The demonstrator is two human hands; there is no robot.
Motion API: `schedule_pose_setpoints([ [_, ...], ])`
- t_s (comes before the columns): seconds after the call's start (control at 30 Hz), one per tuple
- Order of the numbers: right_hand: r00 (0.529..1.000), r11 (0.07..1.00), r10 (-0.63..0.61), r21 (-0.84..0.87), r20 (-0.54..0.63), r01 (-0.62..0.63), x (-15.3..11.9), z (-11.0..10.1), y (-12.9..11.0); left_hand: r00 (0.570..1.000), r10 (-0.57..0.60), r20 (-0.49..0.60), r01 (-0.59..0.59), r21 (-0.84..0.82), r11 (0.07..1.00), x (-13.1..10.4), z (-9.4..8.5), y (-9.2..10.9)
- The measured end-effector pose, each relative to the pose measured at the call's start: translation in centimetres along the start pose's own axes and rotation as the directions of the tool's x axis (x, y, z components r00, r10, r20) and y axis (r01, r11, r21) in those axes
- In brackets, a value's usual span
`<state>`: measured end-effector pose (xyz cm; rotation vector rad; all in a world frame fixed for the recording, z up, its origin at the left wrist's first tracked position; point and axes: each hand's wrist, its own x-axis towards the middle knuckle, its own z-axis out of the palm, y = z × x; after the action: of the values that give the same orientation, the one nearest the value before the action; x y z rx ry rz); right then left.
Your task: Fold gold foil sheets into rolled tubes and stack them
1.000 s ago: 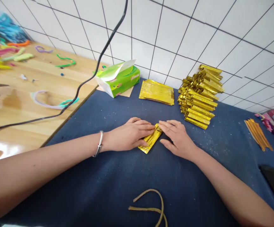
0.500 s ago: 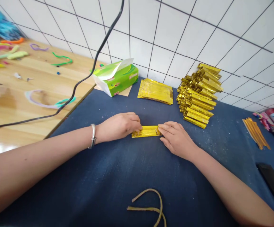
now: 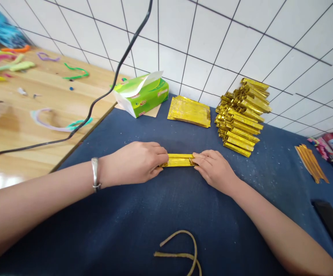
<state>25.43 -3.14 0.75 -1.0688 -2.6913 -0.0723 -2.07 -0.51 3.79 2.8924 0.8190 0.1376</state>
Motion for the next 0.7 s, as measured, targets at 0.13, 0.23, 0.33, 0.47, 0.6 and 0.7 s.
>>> schedule_pose_setpoints([
  [0.13, 0.999, 0.999, -0.031, -0.021, -0.023, 0.03, 0.0, 0.0, -0.1, 1.0, 0.004, -0.022, -0.003, 0.065, 0.998, 0.0, 0.5, 0.4],
  [0.23, 0.999, 0.999, -0.031, -0.018, -0.029, 0.031, -0.1, 0.2, 0.0, 1.0, 0.019, -0.012, -0.018, 0.076, 0.997, -0.1, 0.6, 0.3],
  [0.33, 0.999, 1.0, -0.025, -0.014, -0.039, 0.025, -0.2, 0.5, 0.2, 1.0, 0.009, -0.001, -0.009, 0.059, 0.998, -0.2, 0.5, 0.1],
  [0.47, 0.998, 1.0, 0.0, 0.014, -0.066, 0.001, -0.3, 0.8, 0.2, 0.999, -0.046, -0.014, 0.046, 0.013, 0.999, -0.3, 0.8, 0.2],
  [0.6, 0.997, 0.998, 0.048, 0.053, -0.066, -0.044, -0.2, 0.9, 0.2, 0.992, -0.106, -0.068, 0.106, 0.0, 0.994, -0.1, 1.3, 0.3],
  [0.7, 0.997, 0.996, 0.062, 0.071, -0.043, -0.059, -0.2, 0.8, 0.3, 0.99, -0.115, -0.083, 0.117, 0.008, 0.993, -0.1, 1.4, 0.2],
])
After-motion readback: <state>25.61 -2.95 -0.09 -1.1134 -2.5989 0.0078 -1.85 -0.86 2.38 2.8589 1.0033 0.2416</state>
